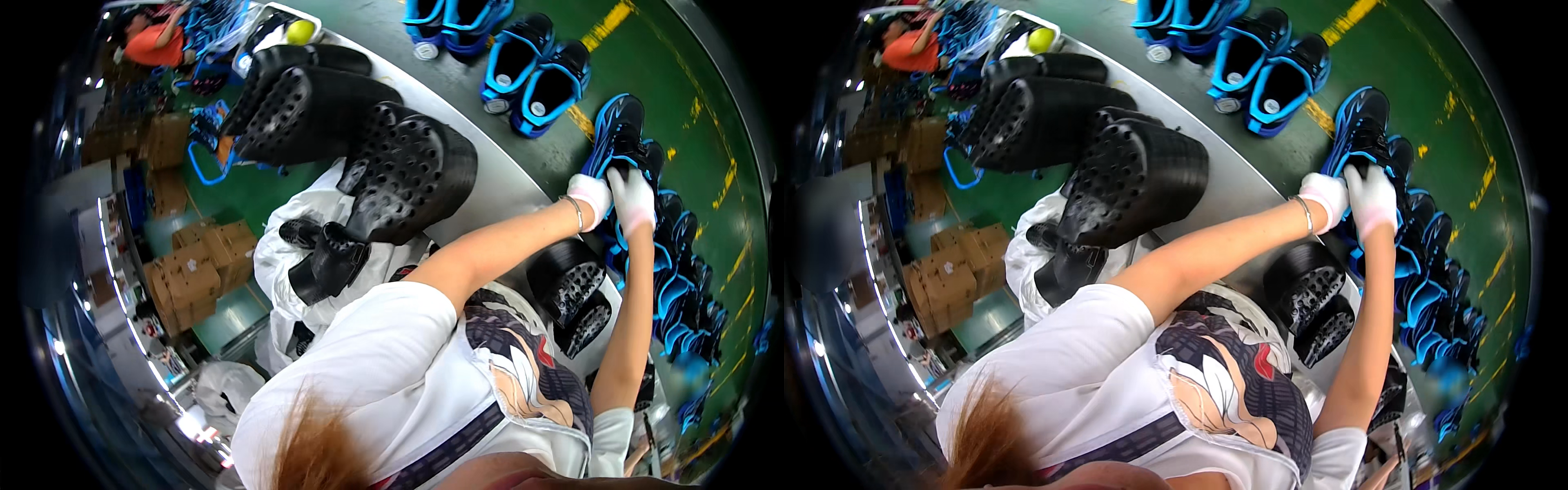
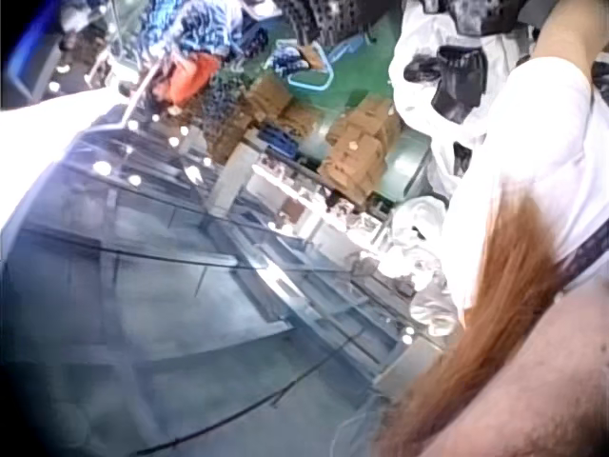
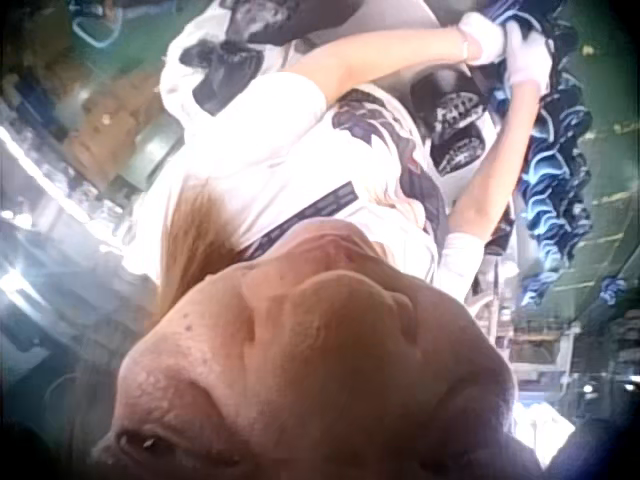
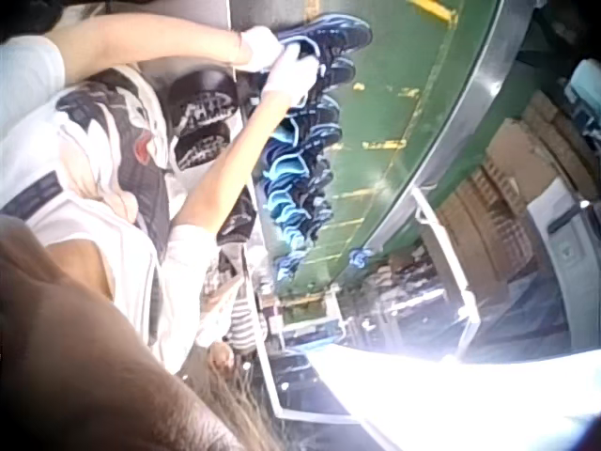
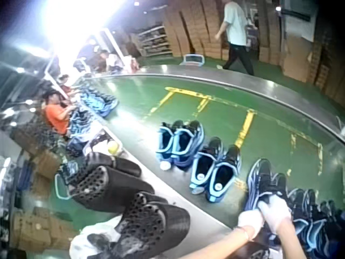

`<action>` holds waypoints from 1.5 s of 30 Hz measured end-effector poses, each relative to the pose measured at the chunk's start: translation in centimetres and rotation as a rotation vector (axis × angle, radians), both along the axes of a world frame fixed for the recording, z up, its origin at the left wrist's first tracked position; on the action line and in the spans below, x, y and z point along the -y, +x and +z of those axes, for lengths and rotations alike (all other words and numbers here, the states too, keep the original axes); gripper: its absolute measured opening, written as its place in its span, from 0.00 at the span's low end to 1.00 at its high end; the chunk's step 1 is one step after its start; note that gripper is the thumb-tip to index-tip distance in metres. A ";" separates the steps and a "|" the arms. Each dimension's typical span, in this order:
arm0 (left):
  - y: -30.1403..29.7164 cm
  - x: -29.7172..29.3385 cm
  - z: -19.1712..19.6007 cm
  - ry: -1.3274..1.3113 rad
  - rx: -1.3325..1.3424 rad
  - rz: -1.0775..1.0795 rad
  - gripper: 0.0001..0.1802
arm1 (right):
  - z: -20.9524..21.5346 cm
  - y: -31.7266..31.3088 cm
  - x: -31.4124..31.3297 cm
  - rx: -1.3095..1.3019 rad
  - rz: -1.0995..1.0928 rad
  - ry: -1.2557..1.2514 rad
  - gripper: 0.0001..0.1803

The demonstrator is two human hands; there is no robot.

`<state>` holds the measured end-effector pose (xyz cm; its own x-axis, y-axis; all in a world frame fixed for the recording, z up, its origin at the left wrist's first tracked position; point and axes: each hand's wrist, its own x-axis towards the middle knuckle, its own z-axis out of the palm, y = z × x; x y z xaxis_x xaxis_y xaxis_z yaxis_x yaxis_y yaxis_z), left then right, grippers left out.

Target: The person picks up black clogs from white bags, places them on a workbench, and aligns them with rows of blue shoes.

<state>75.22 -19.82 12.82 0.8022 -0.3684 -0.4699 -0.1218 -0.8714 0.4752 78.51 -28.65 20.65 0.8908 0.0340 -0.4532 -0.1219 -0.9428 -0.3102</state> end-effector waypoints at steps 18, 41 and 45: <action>-10.3 -4.6 6.7 -0.287 0.736 0.217 0.18 | 5.6 -28.7 15.0 0.398 -0.212 0.263 0.10; -18.6 -2.8 11.0 -0.207 0.453 0.084 0.15 | 2.7 -32.2 14.4 0.442 0.230 0.323 0.27; -18.9 -1.7 11.3 -0.369 0.615 0.155 0.17 | 6.0 -32.2 14.9 0.320 0.124 0.393 0.26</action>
